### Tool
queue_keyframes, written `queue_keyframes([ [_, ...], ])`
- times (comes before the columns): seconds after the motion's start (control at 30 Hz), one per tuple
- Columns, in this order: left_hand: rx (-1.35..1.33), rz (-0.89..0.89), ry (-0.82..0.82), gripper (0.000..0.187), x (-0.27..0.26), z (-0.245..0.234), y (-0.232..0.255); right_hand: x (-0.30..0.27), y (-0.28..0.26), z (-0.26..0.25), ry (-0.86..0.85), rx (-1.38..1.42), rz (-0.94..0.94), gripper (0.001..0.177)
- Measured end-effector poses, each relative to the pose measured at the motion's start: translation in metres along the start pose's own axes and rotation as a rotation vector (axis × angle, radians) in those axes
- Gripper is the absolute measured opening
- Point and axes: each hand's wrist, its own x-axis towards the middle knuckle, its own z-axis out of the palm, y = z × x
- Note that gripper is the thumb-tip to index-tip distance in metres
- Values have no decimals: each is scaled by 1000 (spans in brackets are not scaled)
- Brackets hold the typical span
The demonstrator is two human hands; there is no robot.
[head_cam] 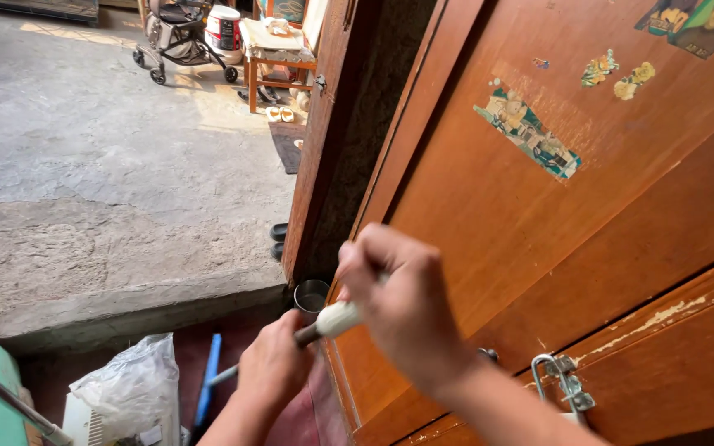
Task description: The person assembles a broom by sliding the handle into the broom head and then uses it to sweep debris into a dustpan in an outdoor hallway.
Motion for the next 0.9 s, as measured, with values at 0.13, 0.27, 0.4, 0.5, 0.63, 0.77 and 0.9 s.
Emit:
queue_keyframes([
  [0.13, 80, -54, -23, 14, 0, -2, 2, -3, 8, -10, -9, 308, 110, 32],
  [0.27, 112, -82, -73, 25, 11, -28, 70, 34, -7, -62, 46, 368, -79, 38],
  [0.4, -63, 5, 20, 28, 12, -43, 122, 60, -31, -91, 122, 256, -234, 41],
  [0.5, -149, 40, 28, 25, 5, -38, 137, 64, -38, -83, 127, 172, -285, 42],
  [0.63, -186, 68, 50, 23, -14, -12, 113, 38, -27, -42, 67, 150, -137, 42],
  [0.77, -63, 70, 12, 21, -31, 0, 64, 9, -19, -14, 33, 23, -144, 39],
  [0.9, 112, 93, -33, 19, -35, -13, 19, -11, -15, 5, 50, 115, -4, 37],
])
